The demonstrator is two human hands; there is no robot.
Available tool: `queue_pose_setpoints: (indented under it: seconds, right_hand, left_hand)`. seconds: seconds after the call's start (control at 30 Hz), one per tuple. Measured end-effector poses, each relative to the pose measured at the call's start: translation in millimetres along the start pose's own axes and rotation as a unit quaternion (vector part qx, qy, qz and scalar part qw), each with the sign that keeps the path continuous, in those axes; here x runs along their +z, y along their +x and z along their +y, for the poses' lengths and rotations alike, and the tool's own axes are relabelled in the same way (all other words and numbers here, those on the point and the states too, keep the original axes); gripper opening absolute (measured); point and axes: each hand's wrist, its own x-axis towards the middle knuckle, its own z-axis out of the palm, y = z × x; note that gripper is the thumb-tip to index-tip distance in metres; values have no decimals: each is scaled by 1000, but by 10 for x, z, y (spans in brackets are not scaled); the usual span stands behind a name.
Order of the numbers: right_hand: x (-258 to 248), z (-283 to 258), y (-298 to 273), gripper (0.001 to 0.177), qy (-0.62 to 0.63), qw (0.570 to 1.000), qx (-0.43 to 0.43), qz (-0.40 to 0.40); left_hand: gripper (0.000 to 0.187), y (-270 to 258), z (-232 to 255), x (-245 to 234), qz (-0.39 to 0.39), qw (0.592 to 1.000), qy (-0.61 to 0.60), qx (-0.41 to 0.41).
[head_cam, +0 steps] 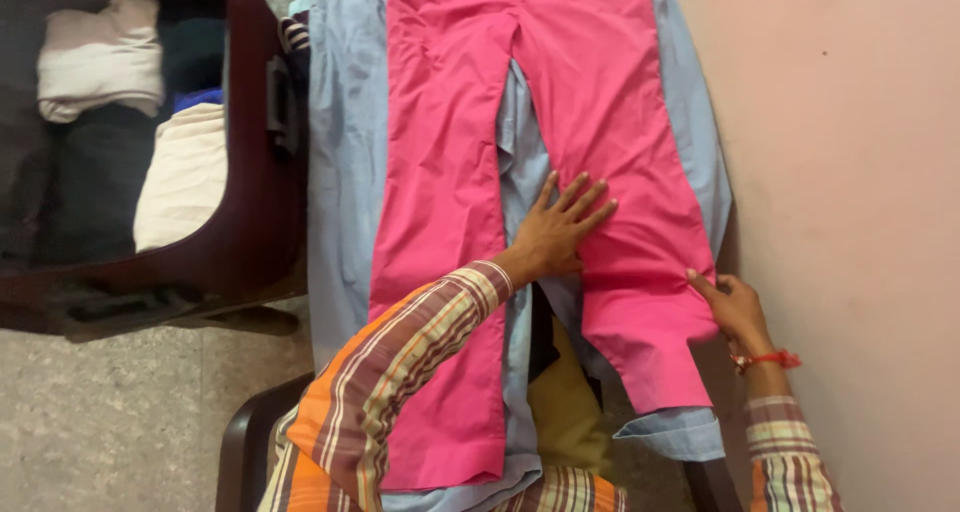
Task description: The person removes a pink garment from a suitcase and spreads it out on a blue surface. They then retrieve a grey polo shirt from the suitcase, place it flat over the pink garment, and fold the items together before fastening the buttons at the collar.
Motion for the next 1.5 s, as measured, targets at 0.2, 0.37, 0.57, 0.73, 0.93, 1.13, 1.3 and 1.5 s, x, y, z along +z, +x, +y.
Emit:
queue_pose_setpoints:
  seconds: [0.2,0.37,0.57,0.73,0.93,1.13,1.3,1.5]
  right_hand:
    - [-34,-244,-269,61,-160,950,-220,152]
    - [90,-958,-412,52,-143,911,-357,150]
    - [634,-1515,-10,54,-188,782,-593,40]
    - [1139,-1326,228,70,-286,791,-535,70]
    - [1161,-1197,252,71,-291,801,-520,64]
    - [1172,-1162,202,73,-288,794,-531,69]
    - [1193,-1201,132,73,-288,791,-535,73]
    - [1195,-1196,151,69,-288,786,-543,74]
  left_hand:
    - [81,-36,-307,-117,142,988,-63,20]
    - [59,-274,-1056,-305,320,934,-77,-137]
    - [78,-1023,-1821,94,185,948,-10,-258]
    - [79,-1119,-1906,245,136,943,-33,-303]
    - [85,-1069,-1894,133,82,945,-51,-311]
    - [48,-1119,-2342,-754,120,976,-51,-175]
    - [46,-1546,-2833,-1374,344,927,89,-122]
    - [79,-2615,-3438,-1405,257,853,-33,-453]
